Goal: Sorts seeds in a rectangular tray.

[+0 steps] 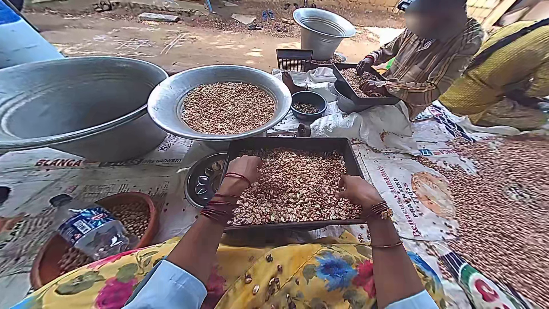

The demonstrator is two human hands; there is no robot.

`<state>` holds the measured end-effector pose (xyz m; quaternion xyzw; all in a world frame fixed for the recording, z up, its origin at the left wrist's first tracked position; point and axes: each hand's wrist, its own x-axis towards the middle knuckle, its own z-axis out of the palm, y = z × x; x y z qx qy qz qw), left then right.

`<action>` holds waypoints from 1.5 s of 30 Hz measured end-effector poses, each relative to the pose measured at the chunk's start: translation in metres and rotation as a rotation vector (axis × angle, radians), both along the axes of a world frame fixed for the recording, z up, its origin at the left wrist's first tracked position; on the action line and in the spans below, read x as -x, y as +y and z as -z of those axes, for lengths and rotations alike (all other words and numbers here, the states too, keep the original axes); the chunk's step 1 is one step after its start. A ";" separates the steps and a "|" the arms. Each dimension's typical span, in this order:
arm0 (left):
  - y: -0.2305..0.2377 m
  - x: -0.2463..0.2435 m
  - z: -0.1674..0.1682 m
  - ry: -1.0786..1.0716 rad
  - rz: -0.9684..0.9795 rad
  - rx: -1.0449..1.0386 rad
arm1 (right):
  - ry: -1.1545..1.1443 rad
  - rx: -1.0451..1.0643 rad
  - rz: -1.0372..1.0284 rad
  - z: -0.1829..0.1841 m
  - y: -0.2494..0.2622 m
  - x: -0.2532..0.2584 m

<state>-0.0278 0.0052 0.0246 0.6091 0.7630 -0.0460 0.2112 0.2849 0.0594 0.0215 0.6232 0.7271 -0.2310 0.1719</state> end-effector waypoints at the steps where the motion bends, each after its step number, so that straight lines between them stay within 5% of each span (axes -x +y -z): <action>1: 0.002 0.007 0.003 0.050 -0.047 0.025 | -0.011 0.047 -0.023 0.004 0.000 0.000; 5: 0.001 -0.004 0.019 0.095 -0.008 0.131 | 0.118 0.153 -0.231 0.014 -0.009 0.028; 8: 0.002 -0.033 0.026 -0.060 0.133 0.180 | 0.270 0.104 -0.203 0.015 -0.027 0.059; 11: -0.003 -0.044 0.033 -0.434 0.105 0.112 | 0.659 0.064 -0.128 0.025 -0.035 0.076; 15: -0.018 -0.040 0.026 -1.021 -0.200 -0.069 | 1.130 -0.041 -0.068 0.022 -0.034 0.079; 19: -0.019 -0.038 -0.004 -1.296 -0.310 -0.352 | 1.341 -0.183 -0.019 -0.001 -0.031 0.060; 24: -0.019 -0.011 -0.023 -1.167 0.029 -0.570 | 1.163 -0.506 -0.059 -0.019 -0.027 0.030; 29: -0.028 -0.002 -0.042 -0.824 0.024 -0.608 | 0.885 -0.768 -0.175 -0.027 -0.025 0.015; 35: -0.022 -0.016 -0.026 -0.359 0.121 -0.646 | 0.598 -0.628 -0.173 -0.020 -0.025 0.027; 39: -0.018 -0.033 -0.018 -0.294 0.121 -0.356 | 0.337 -0.327 -0.309 -0.017 -0.035 0.051; 45: -0.019 -0.025 -0.028 -0.234 0.063 -0.338 | 0.269 -0.357 -0.451 0.014 -0.036 0.066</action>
